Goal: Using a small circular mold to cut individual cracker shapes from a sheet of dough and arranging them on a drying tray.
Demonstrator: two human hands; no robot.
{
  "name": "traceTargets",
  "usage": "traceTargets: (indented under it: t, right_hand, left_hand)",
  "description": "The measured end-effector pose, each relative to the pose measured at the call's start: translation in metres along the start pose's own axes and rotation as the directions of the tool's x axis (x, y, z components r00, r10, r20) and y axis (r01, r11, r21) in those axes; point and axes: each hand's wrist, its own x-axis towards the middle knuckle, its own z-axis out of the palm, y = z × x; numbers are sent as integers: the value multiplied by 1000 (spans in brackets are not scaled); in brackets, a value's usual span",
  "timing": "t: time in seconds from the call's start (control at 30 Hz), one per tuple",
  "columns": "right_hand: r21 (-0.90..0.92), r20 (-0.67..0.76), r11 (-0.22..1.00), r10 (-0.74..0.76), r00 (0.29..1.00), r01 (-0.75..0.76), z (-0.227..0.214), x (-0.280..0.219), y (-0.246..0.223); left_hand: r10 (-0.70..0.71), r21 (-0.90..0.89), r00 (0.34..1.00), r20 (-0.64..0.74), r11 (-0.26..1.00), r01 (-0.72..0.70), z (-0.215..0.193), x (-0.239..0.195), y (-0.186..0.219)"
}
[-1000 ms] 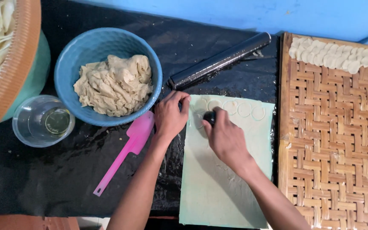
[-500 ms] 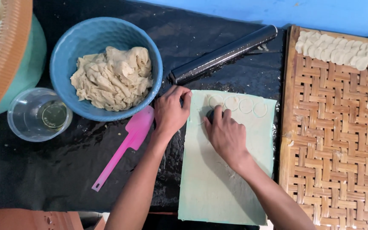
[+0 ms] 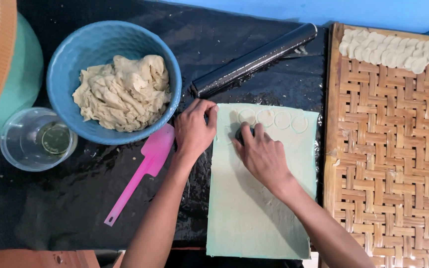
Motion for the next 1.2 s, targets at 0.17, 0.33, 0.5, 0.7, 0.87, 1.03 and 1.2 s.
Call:
traceTargets:
  t: [0.17, 0.33, 0.5, 0.7, 0.87, 1.03, 1.2]
  right_hand:
    - [66, -105, 996, 67, 992, -61, 6, -3, -4]
    - [307, -1, 936, 182, 983, -173, -13, -16, 14]
    - [280, -112, 947, 195, 974, -157, -18, -34, 25]
    - [192, -54, 968, 174, 983, -160, -17, -24, 21]
    - [51, -32, 982, 184, 982, -182, 0, -14, 21]
    - [-54, 10, 943, 329, 944, -328, 8, -11, 18]
    - [-14, -90, 999, 51, 995, -53, 1, -17, 32]
  left_hand:
    - [4, -8, 1000, 1, 1000, -4, 2, 0, 1]
    - [31, -9, 999, -29, 999, -32, -1, 1, 1]
    - [41, -35, 999, -24, 999, -41, 0, -2, 1]
    - [31, -13, 999, -21, 999, -31, 0, -2, -1]
    - [12, -20, 1000, -2, 1000, -12, 0, 0, 1]
    - [27, -13, 1000, -2, 1000, -27, 2, 0, 1]
    - [15, -9, 1000, 12, 1000, -15, 0, 0, 2]
